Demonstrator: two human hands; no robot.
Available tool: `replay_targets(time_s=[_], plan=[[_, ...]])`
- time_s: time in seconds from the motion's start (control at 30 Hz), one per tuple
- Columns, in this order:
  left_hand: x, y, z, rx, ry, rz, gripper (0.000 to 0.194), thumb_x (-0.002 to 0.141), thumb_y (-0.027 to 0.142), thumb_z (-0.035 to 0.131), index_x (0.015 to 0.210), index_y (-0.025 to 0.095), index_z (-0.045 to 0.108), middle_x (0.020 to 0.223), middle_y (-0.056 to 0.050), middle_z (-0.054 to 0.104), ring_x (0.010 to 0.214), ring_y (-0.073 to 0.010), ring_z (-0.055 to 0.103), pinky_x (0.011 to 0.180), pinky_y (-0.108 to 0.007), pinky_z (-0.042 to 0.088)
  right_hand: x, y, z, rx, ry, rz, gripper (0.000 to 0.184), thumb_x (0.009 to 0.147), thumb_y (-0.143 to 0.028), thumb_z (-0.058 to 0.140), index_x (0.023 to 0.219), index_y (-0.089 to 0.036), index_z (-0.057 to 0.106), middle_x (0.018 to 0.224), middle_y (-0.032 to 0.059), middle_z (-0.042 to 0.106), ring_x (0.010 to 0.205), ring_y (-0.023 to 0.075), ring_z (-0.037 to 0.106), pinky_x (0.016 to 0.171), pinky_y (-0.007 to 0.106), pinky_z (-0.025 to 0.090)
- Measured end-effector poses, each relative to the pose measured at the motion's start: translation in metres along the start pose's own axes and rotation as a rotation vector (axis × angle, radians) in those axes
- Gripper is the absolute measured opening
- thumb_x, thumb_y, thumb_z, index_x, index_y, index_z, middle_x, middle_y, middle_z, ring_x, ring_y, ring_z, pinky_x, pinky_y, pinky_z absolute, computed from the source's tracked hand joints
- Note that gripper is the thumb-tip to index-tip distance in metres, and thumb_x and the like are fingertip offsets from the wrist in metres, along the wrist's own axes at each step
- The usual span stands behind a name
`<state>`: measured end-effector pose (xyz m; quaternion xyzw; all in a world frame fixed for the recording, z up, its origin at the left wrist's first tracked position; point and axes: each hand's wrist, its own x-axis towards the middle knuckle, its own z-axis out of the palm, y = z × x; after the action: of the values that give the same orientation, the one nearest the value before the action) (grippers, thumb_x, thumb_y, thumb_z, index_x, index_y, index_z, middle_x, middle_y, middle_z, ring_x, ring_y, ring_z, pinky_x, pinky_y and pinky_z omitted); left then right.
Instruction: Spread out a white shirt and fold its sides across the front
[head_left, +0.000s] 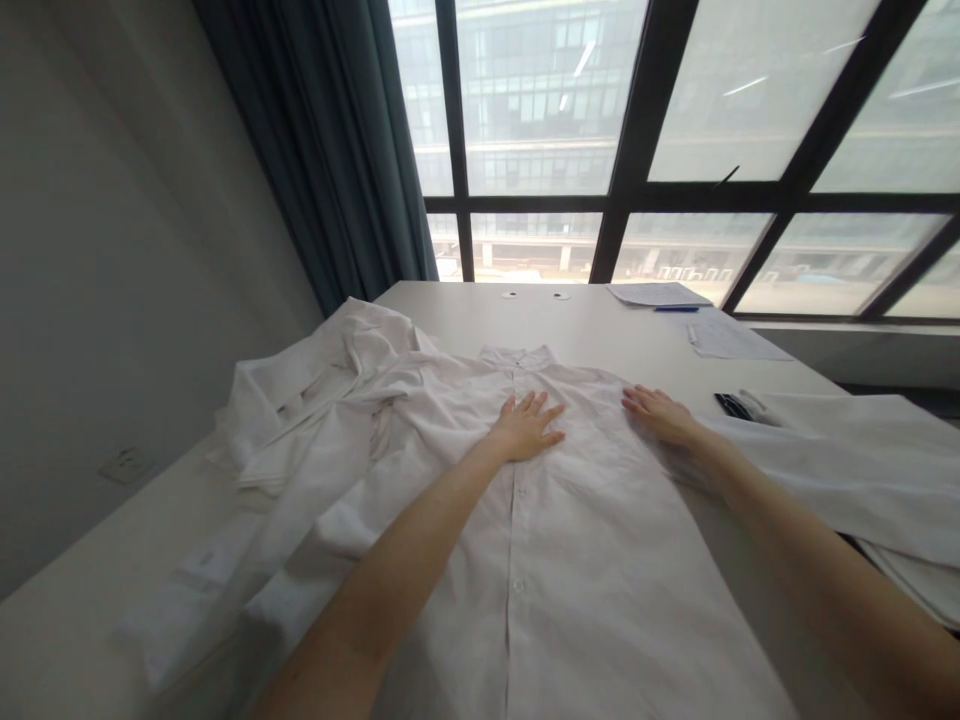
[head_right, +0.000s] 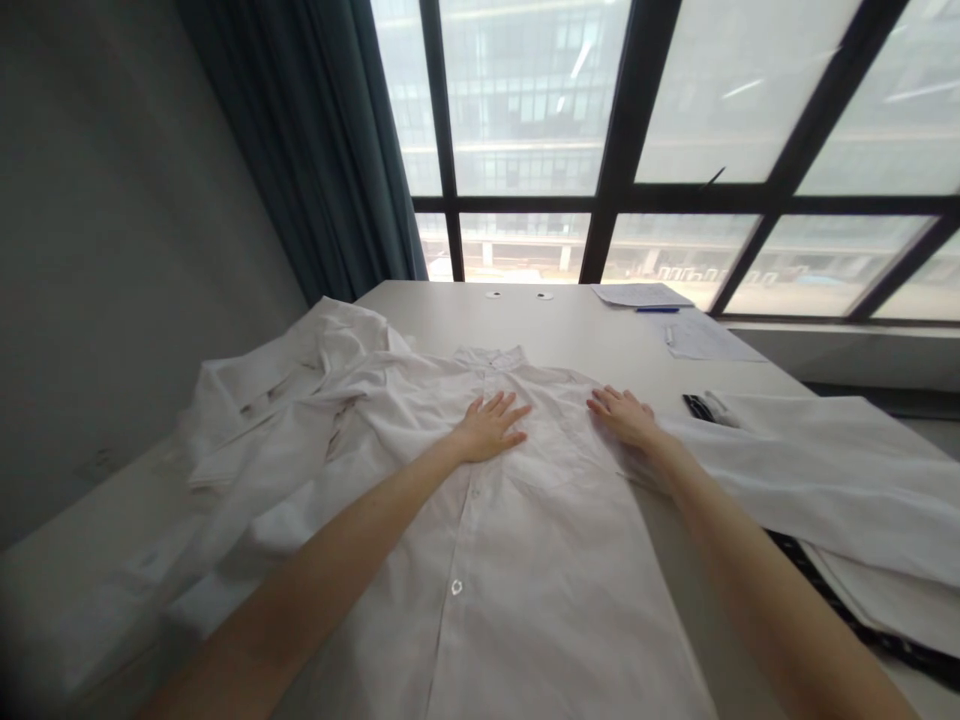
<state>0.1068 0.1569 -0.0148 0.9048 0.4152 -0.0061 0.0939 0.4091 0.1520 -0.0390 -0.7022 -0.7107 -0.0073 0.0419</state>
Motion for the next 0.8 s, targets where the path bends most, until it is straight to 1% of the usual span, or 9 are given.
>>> replay_targets(time_s=[0.07,0.13,0.27,0.37,0.47,0.53,0.63,0.7,0.8], plan=[[0.000,0.001,-0.001,-0.002,-0.005,0.004,0.063,0.097,0.062,0.025,0.153,0.033,0.020,0.163,-0.008,0.013,0.149,-0.0283,0.008,0.116,-0.057,0.009,0.003,0.005,-0.001,0.006,-0.022,0.035,0.063,0.097,-0.057,0.017,0.147,-0.027,0.041,0.155,0.0087,0.035,0.140,0.0363,0.034,0.106,0.064,0.031],[-0.001,0.002,-0.002,0.002,-0.016,0.008,0.065,0.096,0.063,0.025,0.153,0.032,0.019,0.162,-0.009,0.012,0.149,-0.0290,0.007,0.116,-0.058,0.009,0.004,0.007,-0.001,0.011,-0.036,0.049,0.062,0.096,-0.057,0.019,0.150,-0.030,0.035,0.158,0.0050,0.029,0.143,0.0356,0.027,0.108,0.064,0.027],[-0.007,0.002,-0.004,0.036,-0.039,0.009,0.069,0.095,0.067,0.024,0.154,0.031,0.019,0.162,-0.009,0.012,0.149,-0.0282,0.009,0.116,-0.056,0.014,0.001,0.013,-0.001,0.012,-0.039,0.030,0.059,0.098,-0.053,0.018,0.151,-0.032,0.032,0.160,0.0003,0.025,0.146,0.0290,0.021,0.115,0.057,0.022],[-0.014,-0.007,-0.009,0.068,-0.007,-0.015,0.069,0.095,0.065,0.027,0.153,0.029,0.024,0.162,-0.009,0.014,0.149,-0.0258,0.012,0.118,-0.052,0.012,-0.002,0.020,-0.004,0.010,-0.032,0.052,0.056,0.098,-0.050,0.024,0.150,-0.030,0.035,0.158,0.0025,0.029,0.145,0.0303,0.023,0.114,0.057,0.023],[-0.020,-0.025,-0.018,0.109,0.059,-0.080,0.064,0.097,0.059,0.028,0.152,0.026,0.027,0.162,-0.009,0.014,0.150,-0.0238,0.009,0.119,-0.047,0.004,-0.001,0.019,-0.012,0.005,0.010,0.093,0.049,0.099,-0.043,0.037,0.143,-0.026,0.046,0.154,0.0104,0.037,0.140,0.0346,0.033,0.110,0.061,0.029],[-0.022,-0.041,-0.027,0.126,0.088,-0.144,0.062,0.098,0.056,0.025,0.152,0.024,0.028,0.162,-0.010,0.017,0.149,-0.0247,0.010,0.119,-0.048,0.005,0.002,0.006,-0.017,0.007,0.066,0.087,0.043,0.097,-0.039,0.049,0.137,-0.022,0.051,0.147,0.0131,0.044,0.132,0.0332,0.044,0.105,0.059,0.037],[-0.022,-0.066,-0.038,0.131,0.065,-0.220,0.060,0.099,0.054,0.021,0.149,0.023,0.033,0.158,-0.012,0.028,0.147,-0.0274,0.021,0.116,-0.054,0.013,0.009,-0.029,-0.019,0.035,0.139,-0.012,0.038,0.094,-0.036,0.058,0.129,-0.021,0.055,0.137,0.0105,0.052,0.117,0.0256,0.055,0.097,0.050,0.047],[-0.019,-0.079,-0.041,0.128,0.020,-0.238,0.059,0.098,0.055,0.023,0.147,0.025,0.037,0.156,-0.012,0.033,0.145,-0.0285,0.027,0.115,-0.056,0.016,0.013,-0.058,-0.016,0.063,0.136,-0.107,0.036,0.095,-0.036,0.055,0.128,-0.023,0.056,0.138,0.0103,0.051,0.116,0.0242,0.055,0.098,0.048,0.047],[-0.016,-0.088,-0.039,0.120,-0.027,-0.234,0.062,0.096,0.059,0.027,0.149,0.027,0.035,0.157,-0.011,0.030,0.145,-0.0286,0.026,0.115,-0.055,0.016,0.017,-0.088,-0.006,0.089,0.074,-0.200,0.040,0.100,-0.036,0.041,0.138,-0.028,0.050,0.148,0.0070,0.046,0.132,0.0237,0.045,0.109,0.044,0.037]])
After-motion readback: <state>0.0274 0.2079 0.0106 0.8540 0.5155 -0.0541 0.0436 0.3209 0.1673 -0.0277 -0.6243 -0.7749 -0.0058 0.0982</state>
